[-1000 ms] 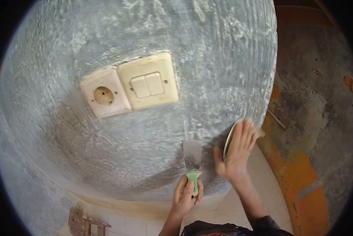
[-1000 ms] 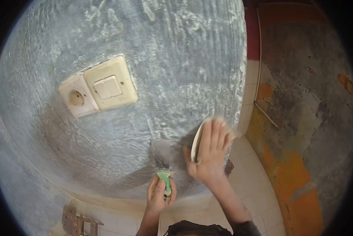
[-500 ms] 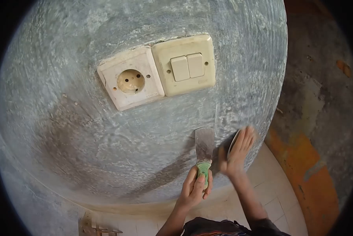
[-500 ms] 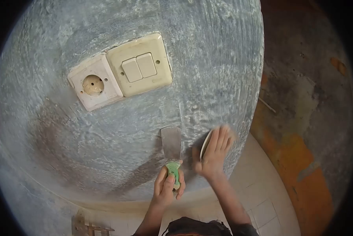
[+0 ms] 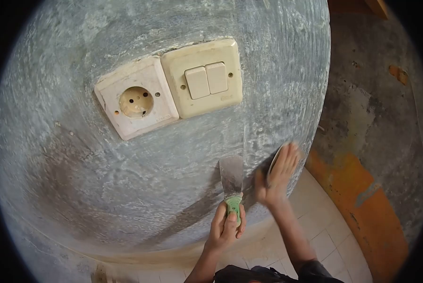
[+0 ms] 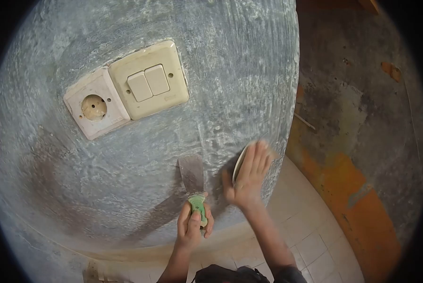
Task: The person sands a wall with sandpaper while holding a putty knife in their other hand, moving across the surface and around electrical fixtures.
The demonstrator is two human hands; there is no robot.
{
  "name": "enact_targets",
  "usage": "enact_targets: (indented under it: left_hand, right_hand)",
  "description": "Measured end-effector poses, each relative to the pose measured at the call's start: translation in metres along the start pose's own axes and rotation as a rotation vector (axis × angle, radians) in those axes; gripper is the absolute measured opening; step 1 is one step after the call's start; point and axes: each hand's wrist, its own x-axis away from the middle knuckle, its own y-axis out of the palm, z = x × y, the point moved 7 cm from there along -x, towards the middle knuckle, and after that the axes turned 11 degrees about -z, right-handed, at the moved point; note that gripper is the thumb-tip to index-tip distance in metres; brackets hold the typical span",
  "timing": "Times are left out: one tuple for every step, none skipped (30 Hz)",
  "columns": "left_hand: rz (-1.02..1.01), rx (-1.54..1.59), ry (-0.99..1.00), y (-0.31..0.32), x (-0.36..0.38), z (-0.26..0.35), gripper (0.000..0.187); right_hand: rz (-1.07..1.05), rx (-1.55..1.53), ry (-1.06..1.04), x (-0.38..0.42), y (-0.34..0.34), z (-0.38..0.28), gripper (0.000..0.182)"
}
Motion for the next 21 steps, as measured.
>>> enact_targets:
  left_hand:
    - [0.015, -0.019, -0.006, 0.000, 0.000, 0.000, 0.049]
    - [0.031, -0.024, -0.005, 0.000, 0.000, -0.002, 0.049]
    - [0.016, -0.028, 0.030, 0.002, -0.001, -0.004, 0.050]
    - [0.000, -0.031, 0.063, 0.004, -0.001, -0.004, 0.050]
    - [0.011, -0.036, 0.060, 0.007, -0.001, -0.004, 0.050]
    - [0.031, -0.047, 0.083, 0.011, -0.002, -0.001, 0.040]
    - [0.049, -0.056, 0.111, 0.013, -0.005, 0.001, 0.032]
    - [0.055, -0.056, 0.114, 0.016, -0.007, -0.001, 0.032]
    - [0.093, -0.074, 0.108, 0.015, -0.007, -0.004, 0.041]
    - [0.131, -0.092, 0.103, 0.014, -0.007, -0.006, 0.051]
    - [0.140, -0.095, 0.105, 0.015, -0.008, -0.008, 0.051]
    - [0.149, -0.091, 0.098, 0.015, -0.008, -0.009, 0.051]
    - [0.154, -0.088, 0.092, 0.016, -0.009, -0.009, 0.051]
    - [0.161, -0.094, 0.100, 0.017, -0.010, -0.009, 0.051]
    - [0.180, -0.082, 0.100, 0.017, -0.010, -0.011, 0.051]
    - [0.201, -0.068, 0.098, 0.017, -0.010, -0.012, 0.051]
    - [0.209, -0.071, 0.104, 0.019, -0.012, -0.012, 0.051]
    - [0.215, -0.085, 0.132, 0.021, -0.012, -0.011, 0.051]
    - [0.220, -0.098, 0.157, 0.023, -0.013, -0.010, 0.051]
    - [0.225, -0.096, 0.159, 0.024, -0.013, -0.012, 0.051]
    - [0.229, -0.111, 0.181, 0.025, -0.013, -0.012, 0.051]
  right_hand:
    - [-0.006, -0.010, -0.008, -0.018, -0.010, 0.002, 0.084]
    - [0.009, 0.007, -0.014, -0.032, -0.021, 0.005, 0.084]
    - [0.026, 0.023, -0.020, -0.039, -0.026, 0.007, 0.083]
    - [0.016, 0.022, -0.037, -0.037, -0.026, 0.006, 0.083]
    - [0.011, 0.011, -0.039, -0.029, -0.022, 0.007, 0.083]
    - [-0.017, 0.022, -0.033, -0.016, -0.013, 0.010, 0.083]
    - [-0.043, 0.037, -0.030, -0.001, -0.003, 0.015, 0.084]
    - [-0.077, 0.063, -0.045, 0.021, 0.011, 0.018, 0.086]
    - [-0.080, 0.059, -0.050, 0.037, 0.018, 0.021, 0.086]
    - [-0.124, 0.041, -0.054, 0.043, 0.021, 0.018, 0.085]
    - [-0.169, 0.023, -0.059, 0.044, 0.024, 0.018, 0.083]
    - [-0.152, 0.010, -0.072, 0.039, 0.020, 0.023, 0.083]
    - [-0.151, 0.002, -0.078, 0.018, 0.006, 0.021, 0.083]
    - [-0.118, 0.006, -0.074, -0.007, -0.011, 0.020, 0.084]
    - [-0.085, 0.010, -0.070, -0.025, -0.023, 0.021, 0.085]
    - [-0.085, 0.004, -0.080, -0.036, -0.028, 0.021, 0.085]
    - [-0.064, 0.014, -0.089, -0.044, -0.032, 0.021, 0.085]
    - [-0.044, 0.025, -0.096, -0.047, -0.035, 0.022, 0.084]
    - [-0.046, 0.023, -0.101, -0.041, -0.031, 0.025, 0.084]
    - [-0.078, 0.028, -0.116, -0.026, -0.022, 0.028, 0.085]
    - [-0.111, 0.033, -0.132, -0.007, -0.011, 0.031, 0.085]
